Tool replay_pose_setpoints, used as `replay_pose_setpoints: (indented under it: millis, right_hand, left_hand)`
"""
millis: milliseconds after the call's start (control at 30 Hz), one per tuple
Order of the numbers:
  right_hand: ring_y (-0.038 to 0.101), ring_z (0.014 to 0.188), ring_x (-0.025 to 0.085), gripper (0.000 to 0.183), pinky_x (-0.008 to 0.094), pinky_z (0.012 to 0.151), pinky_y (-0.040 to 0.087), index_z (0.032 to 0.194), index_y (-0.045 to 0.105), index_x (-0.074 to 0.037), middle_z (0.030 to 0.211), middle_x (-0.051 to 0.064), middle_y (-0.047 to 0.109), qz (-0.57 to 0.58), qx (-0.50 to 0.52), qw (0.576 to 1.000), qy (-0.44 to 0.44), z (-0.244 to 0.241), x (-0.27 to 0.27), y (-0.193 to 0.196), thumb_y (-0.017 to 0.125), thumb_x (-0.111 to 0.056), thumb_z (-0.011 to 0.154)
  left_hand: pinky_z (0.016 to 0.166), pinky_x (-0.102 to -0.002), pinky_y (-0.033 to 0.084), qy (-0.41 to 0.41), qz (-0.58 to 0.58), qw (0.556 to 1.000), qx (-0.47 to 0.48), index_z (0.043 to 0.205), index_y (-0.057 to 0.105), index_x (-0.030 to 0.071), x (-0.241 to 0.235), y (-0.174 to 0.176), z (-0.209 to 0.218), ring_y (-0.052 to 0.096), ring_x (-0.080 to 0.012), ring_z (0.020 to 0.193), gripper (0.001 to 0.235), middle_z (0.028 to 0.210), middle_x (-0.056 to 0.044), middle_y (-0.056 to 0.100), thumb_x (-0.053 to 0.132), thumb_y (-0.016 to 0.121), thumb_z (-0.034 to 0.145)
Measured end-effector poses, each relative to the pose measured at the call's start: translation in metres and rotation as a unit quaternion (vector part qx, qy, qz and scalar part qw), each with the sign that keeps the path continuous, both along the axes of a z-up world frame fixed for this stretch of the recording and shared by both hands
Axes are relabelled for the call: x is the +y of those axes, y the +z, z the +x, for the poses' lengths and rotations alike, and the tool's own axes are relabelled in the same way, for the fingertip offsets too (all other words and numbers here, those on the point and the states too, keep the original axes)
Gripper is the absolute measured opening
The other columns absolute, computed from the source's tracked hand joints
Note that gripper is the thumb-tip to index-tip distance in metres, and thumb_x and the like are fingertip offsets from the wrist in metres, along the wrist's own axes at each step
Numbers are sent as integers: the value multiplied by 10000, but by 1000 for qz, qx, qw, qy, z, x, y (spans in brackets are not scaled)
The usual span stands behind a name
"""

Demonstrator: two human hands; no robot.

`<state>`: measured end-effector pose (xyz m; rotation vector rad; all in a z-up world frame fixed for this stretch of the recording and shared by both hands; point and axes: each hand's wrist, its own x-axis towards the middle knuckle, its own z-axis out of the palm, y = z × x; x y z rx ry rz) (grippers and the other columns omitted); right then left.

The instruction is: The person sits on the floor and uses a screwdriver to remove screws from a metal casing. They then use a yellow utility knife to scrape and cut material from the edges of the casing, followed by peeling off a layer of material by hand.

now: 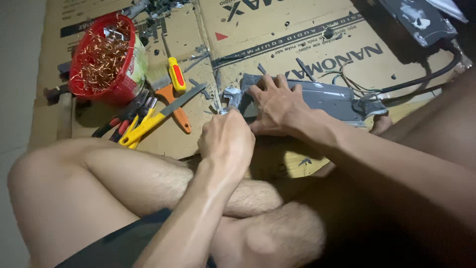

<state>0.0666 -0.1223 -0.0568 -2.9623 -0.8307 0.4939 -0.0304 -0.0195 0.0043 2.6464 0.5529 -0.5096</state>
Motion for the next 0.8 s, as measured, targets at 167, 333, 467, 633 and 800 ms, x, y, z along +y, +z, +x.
replay_pose_setpoints:
  millis: [167, 333, 467, 633, 800]
  right_hand:
    - [422, 1280, 338, 797, 576, 939, 476, 1323, 588, -202, 1317, 102, 470, 4, -10, 1000, -7, -7, 2, 10, 704, -687, 701]
    - [418, 1276, 324, 784, 564, 922, 479, 1343, 580, -231, 1334, 82, 460, -14, 1, 1000, -22, -10, 5, 17, 697, -675, 708]
    - [403, 1276, 324, 781, 573, 923, 467, 1325, 587, -208, 1310, 83, 452, -17, -2, 1000, 0, -7, 3, 16, 665, -708, 730]
    - [390, 1326, 327, 835, 604, 966, 443, 1324, 575, -193, 1369, 76, 436, -17, -8, 1000, -13, -6, 5, 12, 667, -764, 723]
    - [405, 1334, 359, 806, 612, 962, 458, 1296, 594, -196, 1333, 104, 463, 5, -1, 1000, -20, -7, 5, 13, 680, -750, 718]
  left_hand:
    - [860, -592, 590, 11, -8, 1000, 0, 1440, 506, -37, -4, 6, -1, 668, -474, 1102, 495, 1130, -303, 681, 81, 468, 961]
    - [888, -616, 574, 16, -28, 999, -6, 1465, 478, -32, -3, 3, 1, 652, -481, 1132, 527, 1142, -313, 675, 111, 508, 959]
    - [904, -624, 554, 9, -33, 999, -7, 1470, 466, -48, -1, -5, 3, 648, -490, 1138, 543, 1162, -316, 671, 144, 552, 970]
    - [886, -609, 567, -6, -17, 1000, -20, 1397, 551, -41, -1, 1, 5, 658, -472, 1131, 473, 1142, -307, 682, 131, 590, 959]
    - [866, -625, 565, -6, -21, 1000, -17, 1336, 611, 14, 8, -24, 14, 659, -454, 1135, 448, 1113, -262, 697, 229, 632, 944]
